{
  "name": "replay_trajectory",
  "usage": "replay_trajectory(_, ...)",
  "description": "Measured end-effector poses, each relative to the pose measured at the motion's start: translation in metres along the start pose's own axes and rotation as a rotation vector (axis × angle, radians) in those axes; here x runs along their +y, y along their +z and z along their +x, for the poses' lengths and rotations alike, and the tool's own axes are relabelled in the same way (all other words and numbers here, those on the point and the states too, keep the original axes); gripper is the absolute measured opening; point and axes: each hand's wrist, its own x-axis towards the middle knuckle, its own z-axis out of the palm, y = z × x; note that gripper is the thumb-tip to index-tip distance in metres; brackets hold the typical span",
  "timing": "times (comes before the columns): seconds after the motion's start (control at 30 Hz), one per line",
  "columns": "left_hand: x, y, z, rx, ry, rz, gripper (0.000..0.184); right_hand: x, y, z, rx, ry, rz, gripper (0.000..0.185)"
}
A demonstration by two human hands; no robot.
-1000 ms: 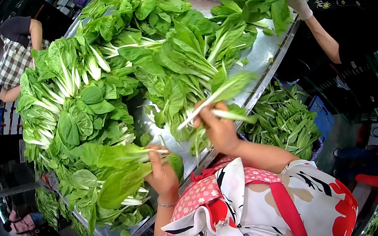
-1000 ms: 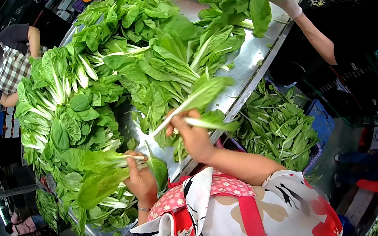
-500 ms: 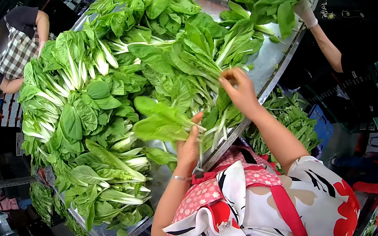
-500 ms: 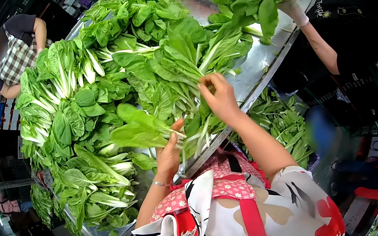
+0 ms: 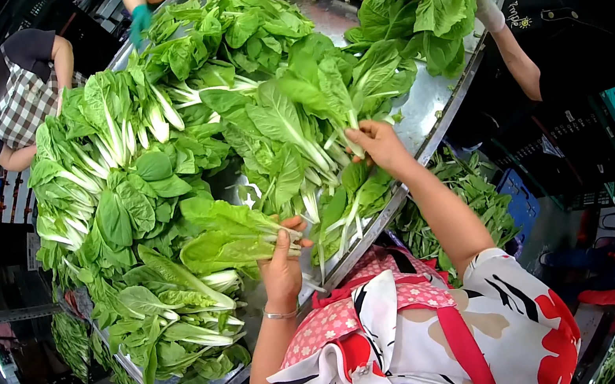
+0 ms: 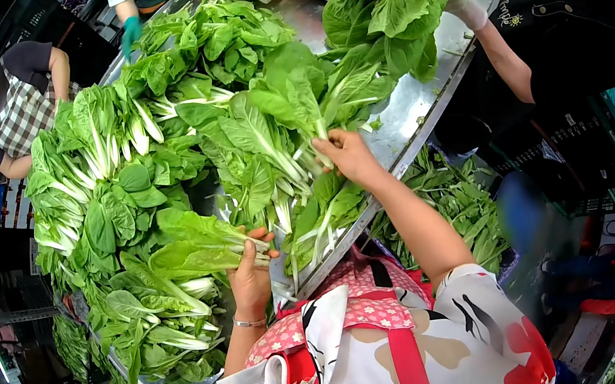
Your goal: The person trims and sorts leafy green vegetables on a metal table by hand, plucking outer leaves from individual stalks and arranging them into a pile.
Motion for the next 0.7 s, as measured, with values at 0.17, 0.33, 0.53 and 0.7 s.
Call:
replay_trajectory(0.17,0.0,0.008,0.005,0.035,-0.069,-0.144,0.027,0.011,-0.005,-0.004,-0.103,0.038,0.163,0.024)
replay_trajectory(0.33,-0.002,0.019,0.013,-0.002,-0.08,-0.222,0.023,-0.004,0.0,-0.037,-0.305,-0.118,0.314,0.026)
replay_trajectory(0.53,0.002,0.049,0.013,-0.075,-0.063,-0.033,0.019,0.005,0.029,-0.055,-0.38,-0.122,0.238,0.038)
replay_trajectory(0.7,-0.006,0.051,0.017,-0.02,0.061,0.15,0.019,0.029,0.062,-0.075,-0.098,-0.501,-0.237,0.052)
